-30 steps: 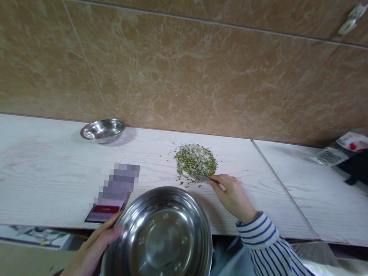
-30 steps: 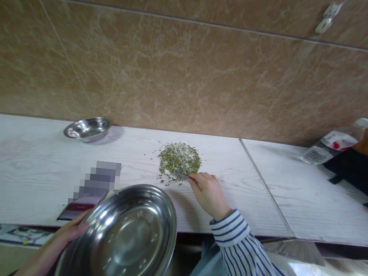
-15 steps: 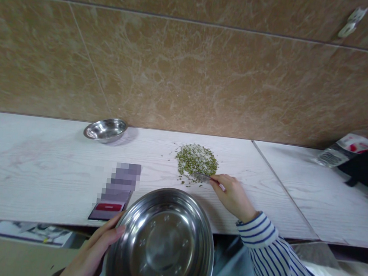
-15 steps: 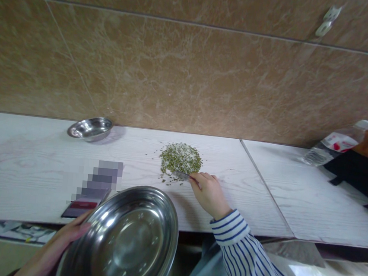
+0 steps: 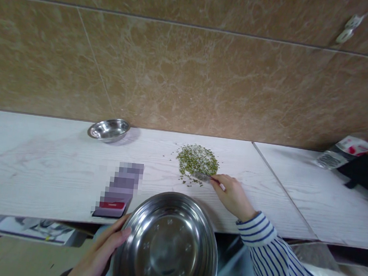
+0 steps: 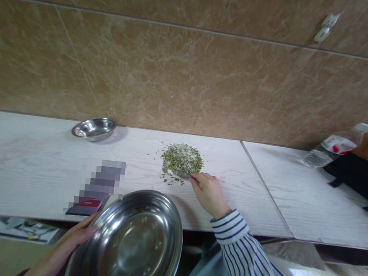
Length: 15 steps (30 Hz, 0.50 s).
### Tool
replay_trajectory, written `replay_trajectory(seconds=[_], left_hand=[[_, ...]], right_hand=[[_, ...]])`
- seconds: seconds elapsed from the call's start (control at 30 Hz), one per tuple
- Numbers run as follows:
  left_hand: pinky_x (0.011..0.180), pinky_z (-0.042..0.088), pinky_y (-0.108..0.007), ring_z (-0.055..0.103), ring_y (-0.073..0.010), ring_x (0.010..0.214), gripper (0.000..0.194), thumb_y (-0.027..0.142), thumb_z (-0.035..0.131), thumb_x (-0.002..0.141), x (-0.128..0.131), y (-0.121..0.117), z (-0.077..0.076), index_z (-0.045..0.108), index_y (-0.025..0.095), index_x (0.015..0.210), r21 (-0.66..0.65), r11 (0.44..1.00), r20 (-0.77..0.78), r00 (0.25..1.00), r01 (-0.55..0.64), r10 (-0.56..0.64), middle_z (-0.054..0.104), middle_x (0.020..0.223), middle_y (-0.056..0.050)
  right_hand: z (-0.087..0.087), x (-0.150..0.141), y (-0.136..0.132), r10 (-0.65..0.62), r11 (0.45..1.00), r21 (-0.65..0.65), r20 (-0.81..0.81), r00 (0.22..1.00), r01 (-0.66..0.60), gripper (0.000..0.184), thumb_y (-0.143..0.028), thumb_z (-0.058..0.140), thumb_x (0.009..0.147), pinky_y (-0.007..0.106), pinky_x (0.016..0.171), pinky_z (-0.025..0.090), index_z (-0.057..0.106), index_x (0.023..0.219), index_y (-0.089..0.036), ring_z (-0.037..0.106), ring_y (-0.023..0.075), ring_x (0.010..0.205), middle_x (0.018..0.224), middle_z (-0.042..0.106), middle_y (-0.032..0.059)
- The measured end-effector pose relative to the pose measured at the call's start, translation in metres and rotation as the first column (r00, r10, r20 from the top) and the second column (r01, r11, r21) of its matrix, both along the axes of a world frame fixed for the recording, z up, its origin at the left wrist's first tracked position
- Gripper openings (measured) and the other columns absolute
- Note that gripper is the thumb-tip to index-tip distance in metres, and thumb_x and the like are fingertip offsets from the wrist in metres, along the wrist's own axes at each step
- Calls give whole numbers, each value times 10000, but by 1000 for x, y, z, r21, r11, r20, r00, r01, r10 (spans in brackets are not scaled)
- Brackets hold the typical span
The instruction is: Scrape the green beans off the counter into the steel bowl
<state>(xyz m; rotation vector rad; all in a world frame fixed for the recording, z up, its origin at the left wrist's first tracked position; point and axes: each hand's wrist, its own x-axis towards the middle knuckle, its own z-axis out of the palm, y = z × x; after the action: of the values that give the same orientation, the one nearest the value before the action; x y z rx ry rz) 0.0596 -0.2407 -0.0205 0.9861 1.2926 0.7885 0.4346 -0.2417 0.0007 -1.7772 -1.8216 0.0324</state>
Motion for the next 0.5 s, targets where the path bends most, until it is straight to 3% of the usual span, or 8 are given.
replay_trajectory(seconds=[0.17,0.23,0.37,0.5], left_hand=[[1170,316,-456,456,-377,1389,552,586,733,693,4,-11,6,780,229,1110,33,999,-36,999,-4,5,705,1320,-73],[1199,248,-476,465,-374,1382,552,601,733,691,2,-12,7,784,247,1111,31,998,-41,998,48,-47,705,1321,-66],[1199,240,-501,485,-391,1361,571,624,727,689,-5,-13,6,784,271,1134,38,982,-42,982,185,-183,706,1318,-74],[1210,194,-511,482,-411,1361,590,657,727,662,-11,-19,4,799,279,1110,30,975,-105,971,219,-215,724,1285,-76]], right_hand=[[1,-1,-1,7,1000,-23,0,1000,-7,215,-266,508,968,348,818,524,712,1025,-225,689,210,868,950,753,60],[0,-2,-1,17,1000,-25,-6,1000,-17,218,-269,505,971,342,830,526,714,1017,-228,689,205,871,962,754,57],[0,-4,-2,6,1000,-28,-14,1000,-6,218,-271,509,969,342,804,529,714,1023,-218,689,212,855,941,753,60],[0,-6,-2,-2,1000,-32,-14,1000,1,215,-264,518,962,337,792,529,720,1017,-215,691,216,846,932,754,62]])
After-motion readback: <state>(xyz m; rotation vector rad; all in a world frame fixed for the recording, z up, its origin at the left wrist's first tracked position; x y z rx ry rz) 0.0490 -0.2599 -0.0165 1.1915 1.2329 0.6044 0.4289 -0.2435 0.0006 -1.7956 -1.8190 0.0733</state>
